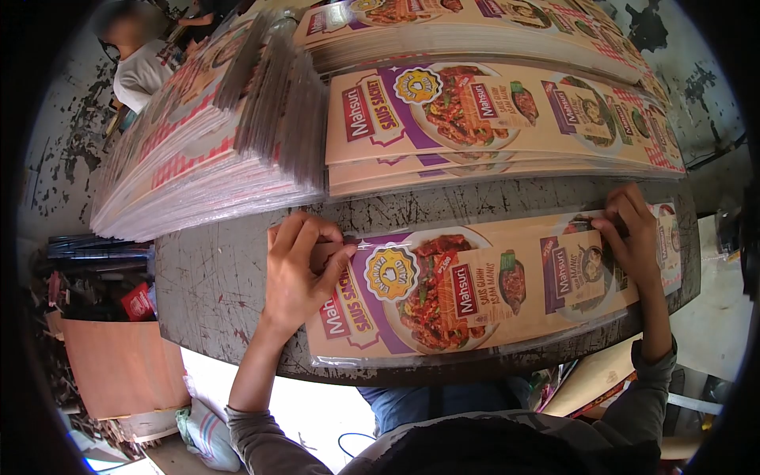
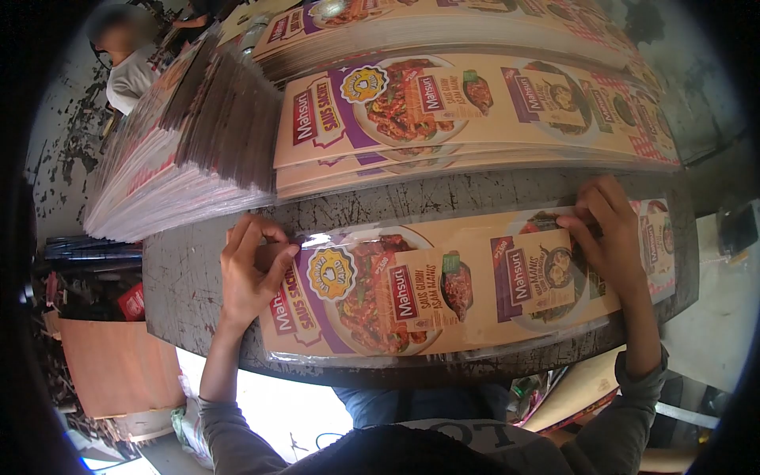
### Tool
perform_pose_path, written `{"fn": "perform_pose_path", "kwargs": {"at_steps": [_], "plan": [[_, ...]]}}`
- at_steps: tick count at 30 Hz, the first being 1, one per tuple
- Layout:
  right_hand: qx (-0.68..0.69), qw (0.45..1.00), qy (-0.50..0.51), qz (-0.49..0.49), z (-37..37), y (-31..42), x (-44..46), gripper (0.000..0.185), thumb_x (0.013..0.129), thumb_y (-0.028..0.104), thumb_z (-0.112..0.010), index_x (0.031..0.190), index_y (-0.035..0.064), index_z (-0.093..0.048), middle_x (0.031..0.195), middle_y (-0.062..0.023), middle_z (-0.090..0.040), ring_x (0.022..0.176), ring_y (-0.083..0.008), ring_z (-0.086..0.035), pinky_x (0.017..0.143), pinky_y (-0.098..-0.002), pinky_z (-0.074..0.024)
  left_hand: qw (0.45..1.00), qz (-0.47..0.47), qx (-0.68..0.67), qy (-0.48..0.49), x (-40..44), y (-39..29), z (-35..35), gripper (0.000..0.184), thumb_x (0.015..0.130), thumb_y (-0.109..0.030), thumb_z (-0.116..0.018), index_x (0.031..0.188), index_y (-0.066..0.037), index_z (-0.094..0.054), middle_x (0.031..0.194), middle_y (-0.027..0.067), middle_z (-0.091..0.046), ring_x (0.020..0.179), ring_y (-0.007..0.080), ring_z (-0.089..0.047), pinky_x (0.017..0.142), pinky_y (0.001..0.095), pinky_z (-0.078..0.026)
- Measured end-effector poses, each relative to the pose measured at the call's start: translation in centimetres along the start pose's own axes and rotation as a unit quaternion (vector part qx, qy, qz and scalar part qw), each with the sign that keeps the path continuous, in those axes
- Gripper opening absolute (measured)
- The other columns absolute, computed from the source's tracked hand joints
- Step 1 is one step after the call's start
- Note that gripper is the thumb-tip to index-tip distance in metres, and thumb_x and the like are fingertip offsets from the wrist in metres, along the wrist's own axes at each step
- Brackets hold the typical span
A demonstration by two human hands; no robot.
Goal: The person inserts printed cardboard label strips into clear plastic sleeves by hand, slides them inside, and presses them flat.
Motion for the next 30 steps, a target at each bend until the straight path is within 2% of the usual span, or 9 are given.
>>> {"fn": "perform_pose_path", "kwargs": {"at_steps": [2,4,22,25,30], "plan": [[0.003,1.0,0.001,-0.001,-0.02,-0.05,-0.02,0.024,0.071,0.006,-0.069,0.075,0.0,-0.046,0.081,-0.0095,-0.047,0.064,-0.0207,-0.051,0.052,-0.0288,-0.044,1.0,-0.001,-0.001,-0.001,0.01,0.01,-0.01,0.019,0.069,-0.01,-0.072,0.078,-0.005,-0.057,0.076,0.0036,-0.055,0.073,0.0199,-0.054,0.074,0.0335,-0.034],[0.006,1.0,0.003,-0.001,-0.04,-0.13,-0.01,0.025,0.071,0.006,-0.069,0.075,0.0001,-0.046,0.081,-0.0096,-0.047,0.065,-0.0207,-0.051,0.052,-0.0288,-0.044,1.0,-0.009,0.001,-0.001,-0.01,-0.14,-0.02,0.017,0.07,-0.006,-0.07,0.077,-0.002,-0.055,0.078,0.0084,-0.056,0.069,0.0216,-0.054,0.073,0.0319,-0.036],[-0.005,1.0,0.0,0.001,0.05,-0.12,0.01,0.025,0.069,0.006,-0.07,0.075,0.0004,-0.046,0.082,-0.01,-0.048,0.066,-0.0229,-0.051,0.053,-0.0299,-0.0432,1.0,-0.003,0.007,-0.01,0.01,-0.19,0.1,0.016,0.071,-0.006,-0.07,0.077,-0.003,-0.055,0.077,0.0081,-0.056,0.069,0.0214,-0.054,0.074,0.0325,-0.037],[-0.017,0.999,-0.008,0.031,0.16,0.36,0.02,0.025,0.069,0.005,-0.07,0.076,0.0004,-0.046,0.083,-0.0102,-0.048,0.067,-0.0234,-0.05,0.053,-0.0305,-0.0428,1.0,-0.001,0.006,-0.009,-0.03,-0.05,0.02,0.016,0.071,-0.006,-0.07,0.077,-0.003,-0.055,0.077,0.008,-0.056,0.069,0.0214,-0.054,0.074,0.0325,-0.037],[-0.002,1.0,0.003,0.003,-0.03,-0.11,-0.08,0.025,0.069,0.005,-0.07,0.077,0.0,-0.047,0.082,-0.0104,-0.047,0.068,-0.0238,-0.051,0.054,-0.03,-0.0439,1.0,-0.006,0.008,-0.009,-0.02,-0.15,0.04,0.016,0.071,-0.007,-0.07,0.077,-0.003,-0.055,0.077,0.0081,-0.056,0.069,0.0212,-0.054,0.073,0.0324,-0.038]]}}
Point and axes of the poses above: each hand's wrist, its own x-axis towards the middle knuckle, its own z-axis out of the back of the hand, y = z × x, the point moved 10 cm from there along x, towards the middle knuckle
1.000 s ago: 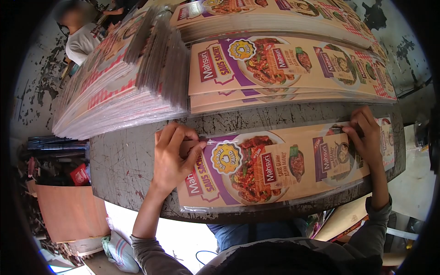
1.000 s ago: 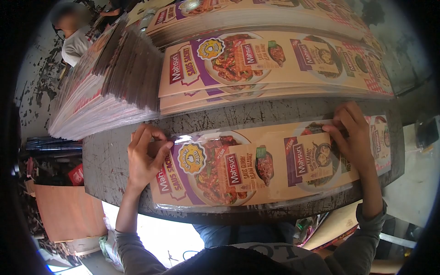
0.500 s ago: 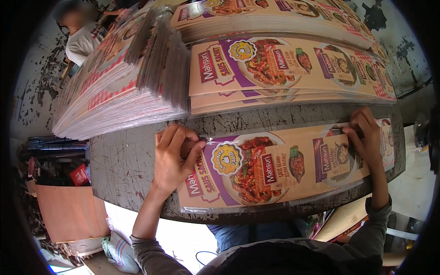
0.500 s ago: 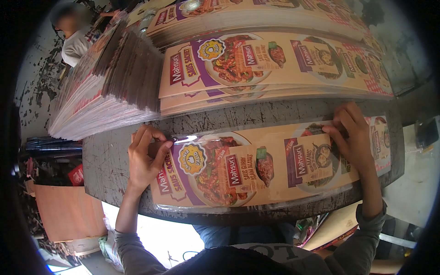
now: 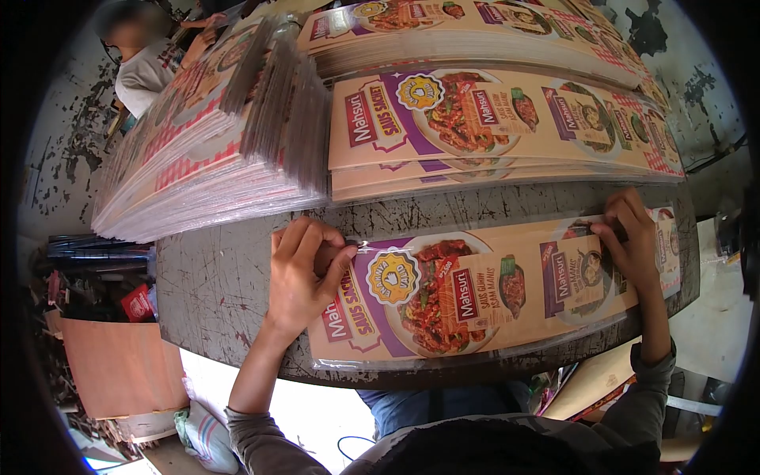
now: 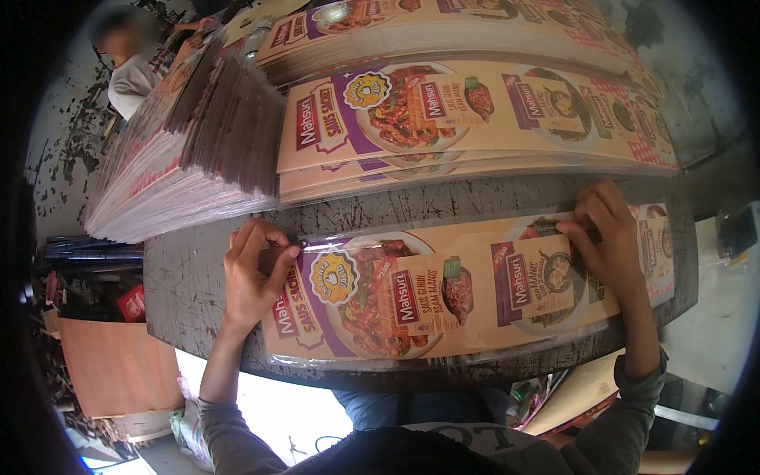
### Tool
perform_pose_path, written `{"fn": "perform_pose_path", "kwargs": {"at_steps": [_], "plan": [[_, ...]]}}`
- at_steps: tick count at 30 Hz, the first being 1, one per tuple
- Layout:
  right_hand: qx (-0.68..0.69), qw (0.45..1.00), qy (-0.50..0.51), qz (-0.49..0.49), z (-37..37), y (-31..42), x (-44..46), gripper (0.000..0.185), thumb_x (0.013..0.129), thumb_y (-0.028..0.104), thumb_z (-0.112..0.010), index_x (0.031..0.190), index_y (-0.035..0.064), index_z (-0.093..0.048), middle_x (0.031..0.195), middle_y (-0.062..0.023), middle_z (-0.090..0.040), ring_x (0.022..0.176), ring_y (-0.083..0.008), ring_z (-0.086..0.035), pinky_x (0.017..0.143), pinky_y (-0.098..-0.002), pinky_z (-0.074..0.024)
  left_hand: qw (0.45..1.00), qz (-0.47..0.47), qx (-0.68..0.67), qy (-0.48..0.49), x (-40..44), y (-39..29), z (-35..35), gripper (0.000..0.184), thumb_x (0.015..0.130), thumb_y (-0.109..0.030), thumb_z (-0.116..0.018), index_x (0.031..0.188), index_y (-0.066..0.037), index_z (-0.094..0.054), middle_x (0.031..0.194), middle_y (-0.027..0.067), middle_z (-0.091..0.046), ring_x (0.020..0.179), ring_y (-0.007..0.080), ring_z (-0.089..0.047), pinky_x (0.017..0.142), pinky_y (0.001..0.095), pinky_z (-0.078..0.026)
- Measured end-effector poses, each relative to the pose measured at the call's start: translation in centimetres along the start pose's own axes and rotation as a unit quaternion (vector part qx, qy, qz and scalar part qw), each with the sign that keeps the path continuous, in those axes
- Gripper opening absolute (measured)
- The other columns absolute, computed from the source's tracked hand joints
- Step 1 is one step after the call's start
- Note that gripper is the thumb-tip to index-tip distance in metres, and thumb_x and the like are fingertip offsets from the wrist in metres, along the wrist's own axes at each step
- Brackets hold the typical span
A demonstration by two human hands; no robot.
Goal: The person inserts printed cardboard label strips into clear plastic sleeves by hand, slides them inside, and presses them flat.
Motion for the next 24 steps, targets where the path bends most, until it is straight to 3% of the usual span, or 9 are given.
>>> {"fn": "perform_pose_path", "kwargs": {"at_steps": [16,24], "plan": [[0.006,1.0,-0.002,0.006,0.0,-0.01,-0.01,0.024,0.07,0.006,-0.07,0.076,-0.0001,-0.047,0.082,-0.0103,-0.048,0.069,-0.0234,-0.052,0.053,-0.0299,-0.0462,0.999,0.005,-0.033,-0.011,-0.25,0.34,-0.2,0.017,0.072,-0.007,-0.07,0.079,-0.004,-0.054,0.077,0.0066,-0.054,0.071,0.0225,-0.053,0.068,0.0344,-0.037],[0.012,1.0,-0.005,-0.005,-0.05,-0.31,-0.08,0.023,0.07,0.007,-0.07,0.076,0.0005,-0.048,0.081,-0.0104,-0.048,0.071,-0.0274,-0.051,0.059,-0.0333,-0.0431,0.999,-0.011,-0.031,-0.014,-0.35,0.33,-0.48,0.017,0.074,-0.004,-0.067,0.081,-0.003,-0.052,0.078,0.0085,-0.054,0.07,0.0249,-0.052,0.067,0.0354,-0.037]]}}
Point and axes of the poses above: each hand's wrist, its own x-axis towards the middle knuckle, its own z-axis out of the back of the hand, y = z × x, the point moved 10 cm from there along x, towards the middle knuckle
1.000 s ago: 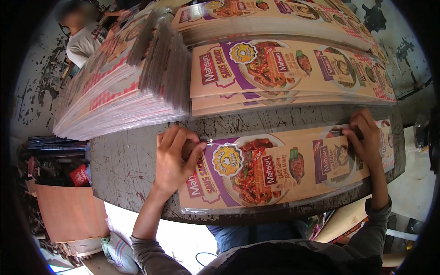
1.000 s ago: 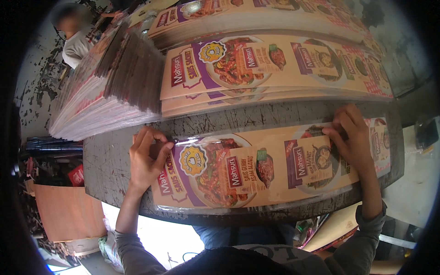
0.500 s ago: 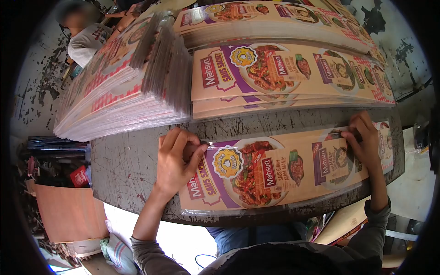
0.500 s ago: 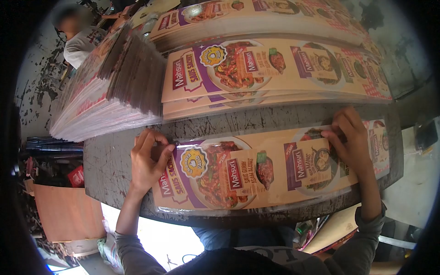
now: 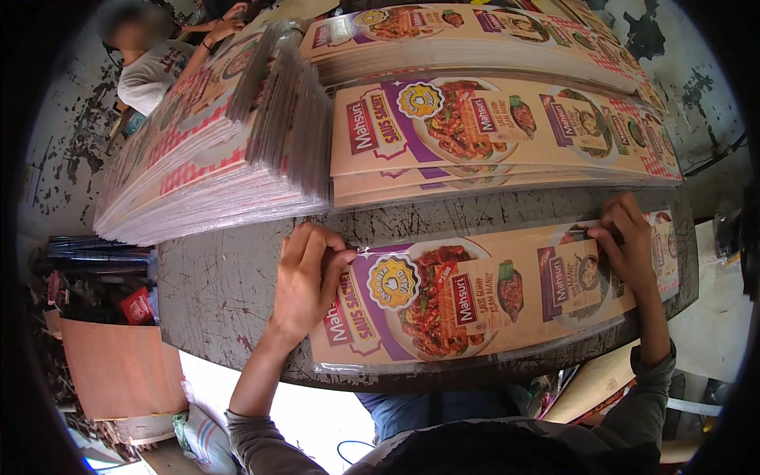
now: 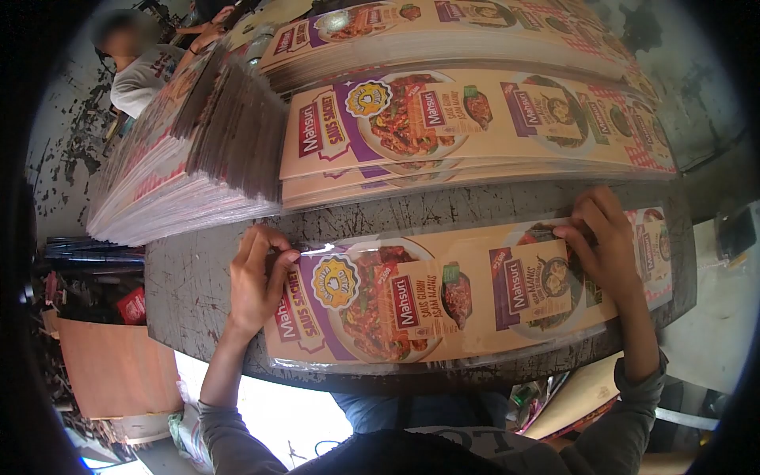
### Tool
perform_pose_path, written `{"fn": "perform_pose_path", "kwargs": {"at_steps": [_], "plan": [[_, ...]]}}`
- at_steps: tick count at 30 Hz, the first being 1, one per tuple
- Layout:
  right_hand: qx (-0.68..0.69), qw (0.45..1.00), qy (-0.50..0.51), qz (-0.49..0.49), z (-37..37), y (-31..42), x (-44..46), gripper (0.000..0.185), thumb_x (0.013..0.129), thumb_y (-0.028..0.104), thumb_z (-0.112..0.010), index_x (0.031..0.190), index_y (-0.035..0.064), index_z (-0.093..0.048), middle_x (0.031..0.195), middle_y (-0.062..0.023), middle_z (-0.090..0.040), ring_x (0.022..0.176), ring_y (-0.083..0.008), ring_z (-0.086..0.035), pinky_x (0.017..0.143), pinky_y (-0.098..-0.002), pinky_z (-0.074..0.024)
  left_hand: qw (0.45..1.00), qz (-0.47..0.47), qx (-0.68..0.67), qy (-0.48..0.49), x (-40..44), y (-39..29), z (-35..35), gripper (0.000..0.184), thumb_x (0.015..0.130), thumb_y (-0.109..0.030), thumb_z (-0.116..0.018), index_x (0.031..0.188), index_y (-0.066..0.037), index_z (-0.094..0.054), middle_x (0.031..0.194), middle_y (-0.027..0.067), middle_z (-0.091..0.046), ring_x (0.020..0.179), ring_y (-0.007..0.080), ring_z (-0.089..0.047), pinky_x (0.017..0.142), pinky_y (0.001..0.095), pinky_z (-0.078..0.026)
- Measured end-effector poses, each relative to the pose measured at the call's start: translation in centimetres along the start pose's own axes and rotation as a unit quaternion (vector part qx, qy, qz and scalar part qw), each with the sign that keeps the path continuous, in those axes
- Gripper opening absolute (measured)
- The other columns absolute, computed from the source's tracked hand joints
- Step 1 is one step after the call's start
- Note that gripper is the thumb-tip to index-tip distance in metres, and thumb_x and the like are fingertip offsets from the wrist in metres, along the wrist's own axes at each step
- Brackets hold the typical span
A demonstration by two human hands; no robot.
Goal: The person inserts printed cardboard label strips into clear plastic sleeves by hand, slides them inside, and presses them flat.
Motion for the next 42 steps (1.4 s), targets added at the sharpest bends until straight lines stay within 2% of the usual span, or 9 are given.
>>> {"fn": "perform_pose_path", "kwargs": {"at_steps": [8,12,19,25,28,31,33,36,42], "plan": [[-0.008,1.0,0.004,-0.005,-0.1,-0.2,0.1,0.025,0.071,0.011,-0.069,0.075,0.0,-0.047,0.079,-0.0105,-0.046,0.069,-0.0273,-0.049,0.058,-0.0338,-0.041,1.0,0.001,0.008,0.0,0.0,-0.3,0.0,0.016,0.074,-0.003,-0.066,0.08,-0.001,-0.051,0.077,0.0098,-0.055,0.068,0.0258,-0.052,0.066,0.036,-0.039],[0.008,0.999,0.014,-0.028,-0.3,-0.5,0.1,0.024,0.073,0.013,-0.068,0.074,0.0007,-0.048,0.076,-0.0104,-0.043,0.065,-0.028,-0.046,0.057,-0.0344,-0.0385,0.999,0.03,-0.019,0.005,-0.1,0.1,-0.1,0.015,0.075,-0.001,-0.065,0.08,0.0,-0.051,0.075,0.011,-0.055,0.065,0.027,-0.053,0.061,0.0363,-0.042],[-0.022,1.0,0.0,-0.008,-0.2,-0.2,0.4,0.022,0.076,0.013,-0.065,0.073,0.0007,-0.046,0.072,-0.0114,-0.04,0.061,-0.028,-0.043,0.055,-0.0345,-0.0345,0.997,0.062,-0.043,0.013,0.1,0.6,-0.2,0.015,0.076,-0.002,-0.066,0.078,0.001,-0.052,0.072,0.0123,-0.055,0.06,0.0255,-0.056,0.054,0.034,-0.045],[0.002,0.996,0.04,-0.079,1.0,-2.9,-0.5,0.028,0.074,0.017,-0.068,0.076,0.0014,-0.046,0.069,-0.0089,-0.04,0.057,-0.0227,-0.043,0.055,-0.0325,-0.0355,0.994,0.022,-0.075,0.07,0.1,0.4,0.0,0.016,0.075,-0.006,-0.068,0.079,0.001,-0.054,0.075,0.0114,-0.055,0.061,0.0245,-0.056,0.055,0.0331,-0.046],[-0.029,0.995,0.067,-0.073,3.0,-5.7,-1.8,0.03,0.073,0.02,-0.07,0.079,0.0018,-0.046,0.069,-0.0063,-0.042,0.056,-0.0194,-0.042,0.057,-0.0317,-0.0364,0.987,0.063,-0.114,0.089,-0.1,1.0,-0.4,0.016,0.075,-0.005,-0.068,0.08,0.001,-0.055,0.078,0.0116,-0.053,0.063,0.0258,-0.056,0.057,0.0344,-0.046],[-0.036,0.996,0.04,-0.078,5.5,-9.2,-3.8,0.028,0.074,0.018,-0.068,0.082,0.0016,-0.046,0.071,-0.0055,-0.042,0.059,-0.0176,-0.042,0.06,-0.0306,-0.0368,0.995,0.016,-0.083,0.055,0.0,0.8,0.0,0.016,0.074,-0.005,-0.067,0.08,0.001,-0.054,0.078,0.0116,-0.052,0.068,0.0273,-0.055,0.061,0.0355,-0.045],[-0.051,0.992,-0.051,-0.108,7.4,-11.5,-5.0,0.024,0.076,0.014,-0.063,0.084,0.0016,-0.045,0.072,-0.0062,-0.041,0.064,-0.0165,-0.041,0.062,-0.0295,-0.0363,0.996,0.011,-0.079,0.048,0.1,0.7,0.0,0.015,0.074,-0.004,-0.067,0.08,0.001,-0.054,0.078,0.0113,-0.052,0.07,0.0279,-0.054,0.063,0.036,-0.044],[-0.051,0.986,-0.077,-0.138,7.6,-14.0,-6.3,0.022,0.078,0.012,-0.061,0.085,0.0015,-0.043,0.073,-0.0067,-0.039,0.068,-0.0161,-0.04,0.063,-0.0276,-0.0353,0.997,-0.002,-0.06,0.037,0.3,0.3,0.2,0.014,0.074,-0.003,-0.066,0.08,0.001,-0.054,0.077,0.0108,-0.052,0.069,0.027,-0.053,0.063,0.0349,-0.043],[-0.006,0.983,-0.062,-0.172,7.5,-14.1,-5.9,0.022,0.082,0.014,-0.057,0.079,0.0003,-0.04,0.07,-0.0063,-0.035,0.066,-0.0162,-0.037,0.062,-0.0271,-0.0335,0.999,-0.026,-0.034,0.03,0.2,0.1,0.0,0.011,0.075,-0.002,-0.064,0.08,0.001,-0.054,0.076,0.011,-0.054,0.067,0.0266,-0.053,0.062,0.034,-0.044]]}}
Point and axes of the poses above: each hand's wrist, its own x-axis towards the middle knuckle, its own z-axis out of the back of the hand, y = z × x, the point moved 10 cm from there along x, towards the middle knuckle
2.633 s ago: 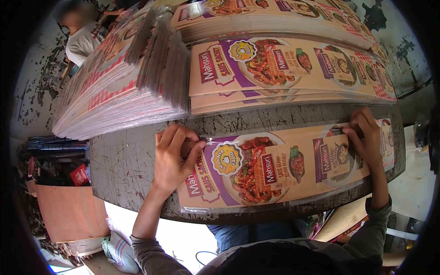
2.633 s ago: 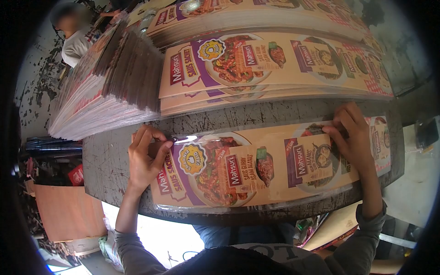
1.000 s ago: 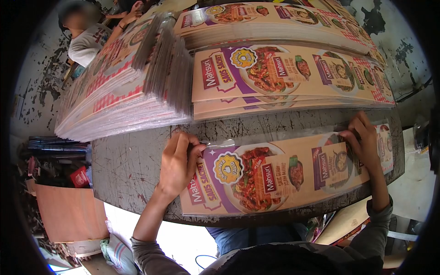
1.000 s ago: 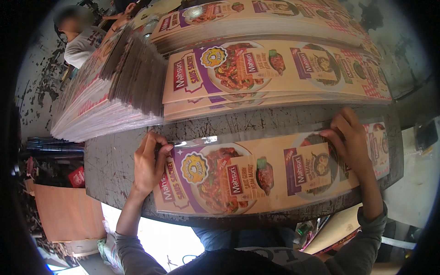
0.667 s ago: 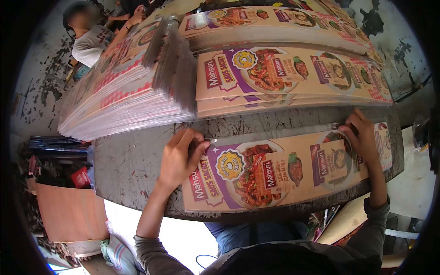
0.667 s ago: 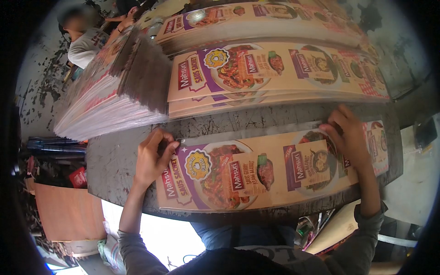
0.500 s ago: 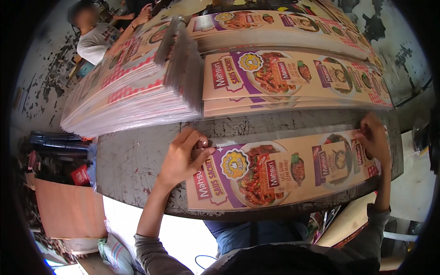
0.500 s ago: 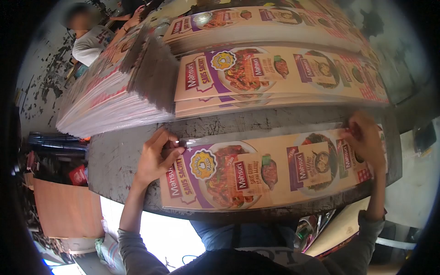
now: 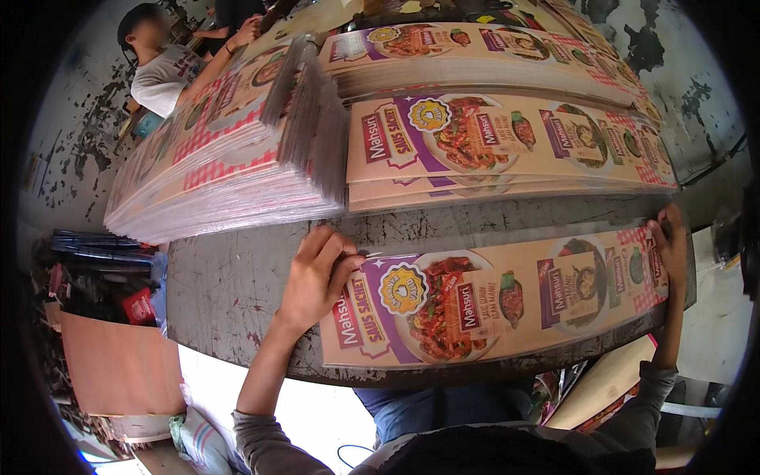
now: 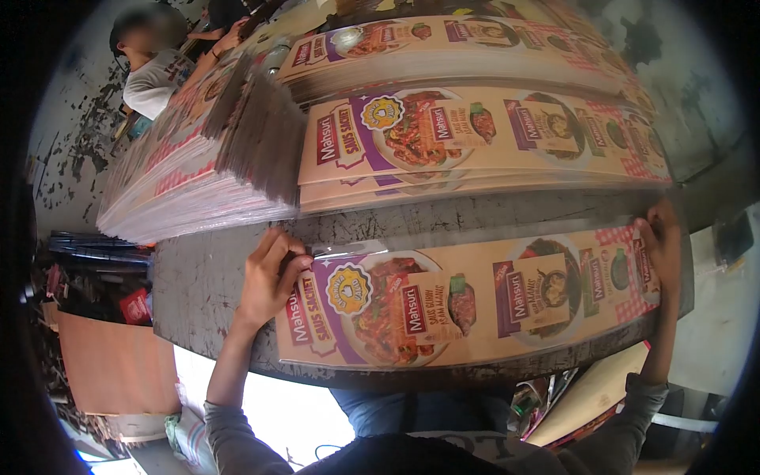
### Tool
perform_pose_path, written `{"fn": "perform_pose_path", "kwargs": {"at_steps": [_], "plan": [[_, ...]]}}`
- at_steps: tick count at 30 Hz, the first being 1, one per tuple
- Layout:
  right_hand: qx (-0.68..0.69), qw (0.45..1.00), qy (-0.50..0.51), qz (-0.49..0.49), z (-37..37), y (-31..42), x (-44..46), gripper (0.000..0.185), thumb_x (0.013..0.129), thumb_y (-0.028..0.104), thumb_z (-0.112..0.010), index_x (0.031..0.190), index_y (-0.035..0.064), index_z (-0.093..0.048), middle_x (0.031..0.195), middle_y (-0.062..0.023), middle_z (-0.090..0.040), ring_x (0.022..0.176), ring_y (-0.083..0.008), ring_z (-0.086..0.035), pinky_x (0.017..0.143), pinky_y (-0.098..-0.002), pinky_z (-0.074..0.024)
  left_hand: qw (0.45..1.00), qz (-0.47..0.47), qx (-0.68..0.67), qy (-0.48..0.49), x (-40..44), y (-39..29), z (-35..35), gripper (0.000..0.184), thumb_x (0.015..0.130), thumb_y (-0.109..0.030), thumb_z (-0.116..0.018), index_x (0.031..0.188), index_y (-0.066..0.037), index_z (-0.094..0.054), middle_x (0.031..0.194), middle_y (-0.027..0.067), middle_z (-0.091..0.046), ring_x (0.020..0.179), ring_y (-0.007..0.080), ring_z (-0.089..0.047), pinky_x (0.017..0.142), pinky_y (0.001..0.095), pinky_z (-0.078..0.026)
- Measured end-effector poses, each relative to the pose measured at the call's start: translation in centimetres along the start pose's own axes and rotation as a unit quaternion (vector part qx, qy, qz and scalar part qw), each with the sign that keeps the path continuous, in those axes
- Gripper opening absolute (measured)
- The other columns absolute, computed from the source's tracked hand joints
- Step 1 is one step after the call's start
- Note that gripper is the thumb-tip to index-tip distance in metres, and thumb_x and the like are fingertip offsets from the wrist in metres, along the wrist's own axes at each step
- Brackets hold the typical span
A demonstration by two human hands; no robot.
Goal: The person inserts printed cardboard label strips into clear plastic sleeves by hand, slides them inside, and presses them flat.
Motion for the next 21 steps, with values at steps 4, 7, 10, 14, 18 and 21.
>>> {"fn": "perform_pose_path", "kwargs": {"at_steps": [4,7,10,14,18,21], "plan": [[-0.038,0.999,0.0,0.01,0.0,0.0,0.3,0.025,0.083,0.016,-0.057,0.075,0.0009,-0.038,0.068,-0.0065,-0.033,0.065,-0.0154,-0.035,0.061,-0.0278,-0.0328,0.999,0.046,-0.008,0.0,-0.3,0.6,0.0,0.01,0.075,-0.005,-0.065,0.08,-0.002,-0.055,0.078,0.0101,-0.053,0.071,0.0285,-0.053,0.068,0.037,-0.042],[-0.037,0.999,0.002,0.012,0.1,0.2,0.4,0.028,0.082,0.017,-0.059,0.072,0.0013,-0.038,0.068,-0.0068,-0.034,0.065,-0.0151,-0.035,0.061,-0.0284,-0.0326,0.999,0.052,0.006,-0.009,-0.1,0.3,0.1,0.01,0.075,-0.006,-0.065,0.079,-0.003,-0.056,0.076,0.009,-0.055,0.069,0.0274,-0.054,0.067,0.0363,-0.042],[-0.013,1.0,0.019,0.0,-0.2,-1.2,0.5,0.028,0.081,0.017,-0.06,0.071,0.0012,-0.039,0.067,-0.0065,-0.035,0.065,-0.0148,-0.035,0.061,-0.0288,-0.0328,0.997,0.072,-0.003,-0.019,-0.2,0.7,0.3,0.01,0.075,-0.007,-0.066,0.078,-0.003,-0.057,0.075,0.008,-0.056,0.068,0.0263,-0.055,0.066,0.0352,-0.042],[0.006,1.0,0.004,0.018,-0.2,-0.8,0.5,0.027,0.08,0.016,-0.06,0.071,0.001,-0.04,0.065,-0.0059,-0.035,0.065,-0.0145,-0.036,0.06,-0.0286,-0.033,0.995,0.092,-0.025,-0.026,-0.3,1.0,0.6,0.011,0.076,-0.009,-0.066,0.079,-0.003,-0.057,0.074,0.0069,-0.057,0.072,0.026,-0.056,0.067,0.035,-0.042],[-0.039,0.999,-0.008,0.012,0.1,-0.2,0.6,0.026,0.078,0.015,-0.061,0.071,0.0011,-0.04,0.065,-0.006,-0.036,0.063,-0.0141,-0.037,0.057,-0.0293,-0.0328,0.988,0.038,0.15,-0.005,-1.0,-0.7,2.3,0.018,0.077,-0.016,-0.065,0.089,-0.005,-0.057,0.082,0.01,-0.055,0.08,0.0296,-0.054,0.071,0.0386,-0.041],[-0.033,0.999,-0.008,0.023,0.1,0.0,0.6,0.027,0.077,0.015,-0.061,0.071,0.0005,-0.04,0.065,-0.0068,-0.036,0.062,-0.0147,-0.036,0.056,-0.0303,-0.0325,0.978,0.114,0.172,-0.013,-2.8,-0.1,3.4,0.023,0.078,-0.017,-0.065,0.094,-0.005,-0.055,0.087,0.0129,-0.053,0.082,0.032,-0.053,0.073,0.0411,-0.041]]}}
Point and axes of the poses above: each hand's wrist, its own x-axis towards the middle knuckle, its own z-axis out of the back of the hand, y = z × x, the point moved 10 cm from there along x, towards the middle knuckle
